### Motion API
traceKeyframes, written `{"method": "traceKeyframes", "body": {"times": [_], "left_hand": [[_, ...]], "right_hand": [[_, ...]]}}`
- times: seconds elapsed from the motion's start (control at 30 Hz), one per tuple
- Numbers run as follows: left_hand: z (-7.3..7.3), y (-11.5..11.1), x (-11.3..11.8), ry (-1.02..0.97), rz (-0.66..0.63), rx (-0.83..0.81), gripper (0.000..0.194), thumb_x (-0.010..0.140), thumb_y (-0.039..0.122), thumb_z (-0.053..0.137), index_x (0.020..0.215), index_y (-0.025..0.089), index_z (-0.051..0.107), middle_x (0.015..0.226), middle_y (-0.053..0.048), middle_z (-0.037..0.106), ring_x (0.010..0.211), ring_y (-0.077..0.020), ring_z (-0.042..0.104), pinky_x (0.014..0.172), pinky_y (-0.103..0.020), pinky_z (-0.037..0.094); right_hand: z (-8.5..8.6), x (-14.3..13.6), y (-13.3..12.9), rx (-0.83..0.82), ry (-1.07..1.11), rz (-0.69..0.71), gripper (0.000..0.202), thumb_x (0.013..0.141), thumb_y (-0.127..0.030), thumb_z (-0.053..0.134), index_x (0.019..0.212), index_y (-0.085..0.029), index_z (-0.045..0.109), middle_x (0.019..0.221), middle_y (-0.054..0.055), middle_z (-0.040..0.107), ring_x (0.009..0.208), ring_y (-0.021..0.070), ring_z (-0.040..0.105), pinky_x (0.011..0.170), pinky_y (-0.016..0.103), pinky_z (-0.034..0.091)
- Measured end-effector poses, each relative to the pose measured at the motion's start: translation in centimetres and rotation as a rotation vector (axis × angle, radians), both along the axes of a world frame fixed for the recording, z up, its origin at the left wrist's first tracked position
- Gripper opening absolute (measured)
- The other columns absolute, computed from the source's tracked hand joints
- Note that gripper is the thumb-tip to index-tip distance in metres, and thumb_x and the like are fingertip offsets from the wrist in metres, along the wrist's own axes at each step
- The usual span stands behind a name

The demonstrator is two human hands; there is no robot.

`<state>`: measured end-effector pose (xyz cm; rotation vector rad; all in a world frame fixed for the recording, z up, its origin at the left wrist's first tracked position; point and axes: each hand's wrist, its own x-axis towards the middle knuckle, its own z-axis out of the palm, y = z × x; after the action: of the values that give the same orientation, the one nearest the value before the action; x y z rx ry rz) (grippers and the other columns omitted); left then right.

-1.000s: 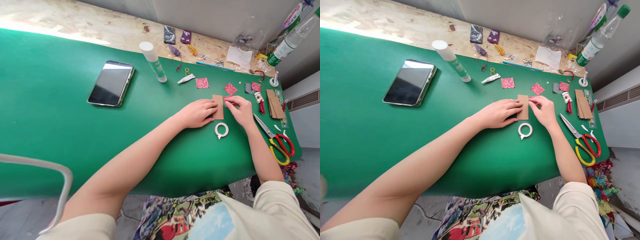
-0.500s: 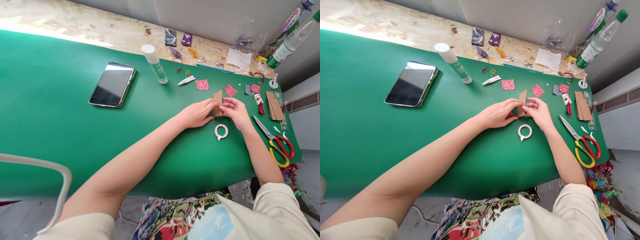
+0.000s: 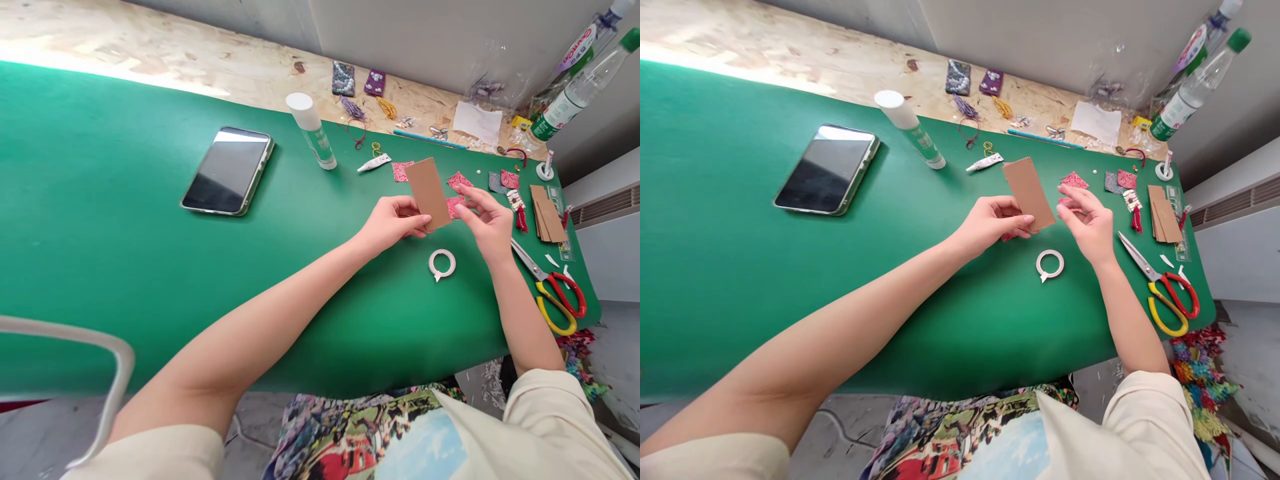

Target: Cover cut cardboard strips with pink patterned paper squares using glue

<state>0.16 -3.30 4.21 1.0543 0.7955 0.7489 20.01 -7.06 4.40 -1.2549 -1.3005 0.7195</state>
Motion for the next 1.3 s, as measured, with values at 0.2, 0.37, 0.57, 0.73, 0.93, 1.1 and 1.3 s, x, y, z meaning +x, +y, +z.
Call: {"method": "traceKeyframes", "body": {"times": [0.2, 0.37, 0.57, 0.73, 0.93, 1.1, 1.3], "left_hand": [[0.2, 0.0, -0.2, 0.006, 0.055, -0.014, 0.047, 0.051, 0.043, 0.096, 0.082, 0.015, 0.074, 0.068, -0.001, 0.072, 0.056, -0.0097, 0.058, 0.049, -0.021, 0.039], [0.1, -0.1, -0.1, -0.064, 0.074, -0.067, 0.043, 0.053, 0.035, 0.095, 0.084, 0.015, 0.073, 0.071, -0.003, 0.073, 0.059, -0.0106, 0.062, 0.049, -0.020, 0.039], [0.8, -0.7, -0.1, -0.185, 0.087, -0.194, 0.038, 0.054, 0.026, 0.094, 0.083, 0.015, 0.071, 0.076, 0.000, 0.074, 0.070, -0.0119, 0.073, 0.071, -0.024, 0.057], [1.6, -1.0, -0.1, -0.191, 0.137, -0.245, 0.029, 0.064, 0.017, 0.086, 0.088, 0.014, 0.070, 0.081, -0.003, 0.077, 0.075, -0.0140, 0.076, 0.074, -0.024, 0.060], [2.5, -1.5, -0.2, -0.215, 0.182, -0.274, 0.028, 0.066, 0.013, 0.084, 0.091, 0.013, 0.070, 0.079, -0.002, 0.077, 0.072, -0.0146, 0.076, 0.067, -0.023, 0.059], [4.7, -2.8, 0.0, -0.262, 0.236, -0.239, 0.031, 0.068, 0.016, 0.085, 0.096, 0.014, 0.073, 0.091, -0.005, 0.080, 0.081, -0.0168, 0.078, 0.065, -0.021, 0.055], [7.3, -5.5, 1.1, -0.377, 0.289, -0.238, 0.014, 0.070, 0.016, 0.083, 0.080, 0.014, 0.073, 0.081, -0.003, 0.078, 0.079, -0.0168, 0.079, 0.064, -0.020, 0.054]], "right_hand": [[3.0, 5.9, -9.0, -0.010, -0.457, -0.496, 0.029, 0.084, -0.040, 0.070, 0.112, -0.035, 0.074, 0.122, 0.008, 0.071, 0.097, 0.0291, 0.074, 0.095, 0.051, 0.061], [3.3, 13.8, -18.7, -0.673, -1.011, -0.590, 0.039, 0.070, -0.046, 0.057, 0.100, -0.024, 0.070, 0.112, 0.018, 0.072, 0.111, 0.0469, 0.068, 0.100, 0.070, 0.052], [2.7, 17.1, -18.8, -0.838, -0.836, -0.400, 0.049, 0.059, -0.048, 0.059, 0.102, -0.024, 0.065, 0.115, 0.014, 0.070, 0.102, 0.0371, 0.071, 0.101, 0.056, 0.054], [2.3, 16.2, -17.7, -0.872, -0.982, -0.398, 0.040, 0.055, -0.047, 0.058, 0.090, -0.027, 0.055, 0.096, 0.012, 0.069, 0.091, 0.0364, 0.068, 0.083, 0.053, 0.056], [1.7, 13.0, -18.7, -0.692, -0.960, -0.550, 0.026, 0.058, -0.045, 0.060, 0.078, -0.029, 0.056, 0.081, 0.008, 0.070, 0.080, 0.0323, 0.066, 0.083, 0.051, 0.054], [0.4, 7.3, -19.1, -0.367, -0.095, -0.579, 0.045, 0.054, -0.038, 0.079, 0.095, -0.021, 0.070, 0.078, 0.004, 0.067, 0.061, 0.0161, 0.057, 0.050, 0.029, 0.044], [-0.1, -2.0, -16.8, -0.270, 0.510, -0.105, 0.065, 0.053, -0.056, 0.096, 0.105, -0.021, 0.076, 0.077, 0.003, 0.059, 0.055, 0.0079, 0.039, 0.040, 0.021, 0.022]]}}
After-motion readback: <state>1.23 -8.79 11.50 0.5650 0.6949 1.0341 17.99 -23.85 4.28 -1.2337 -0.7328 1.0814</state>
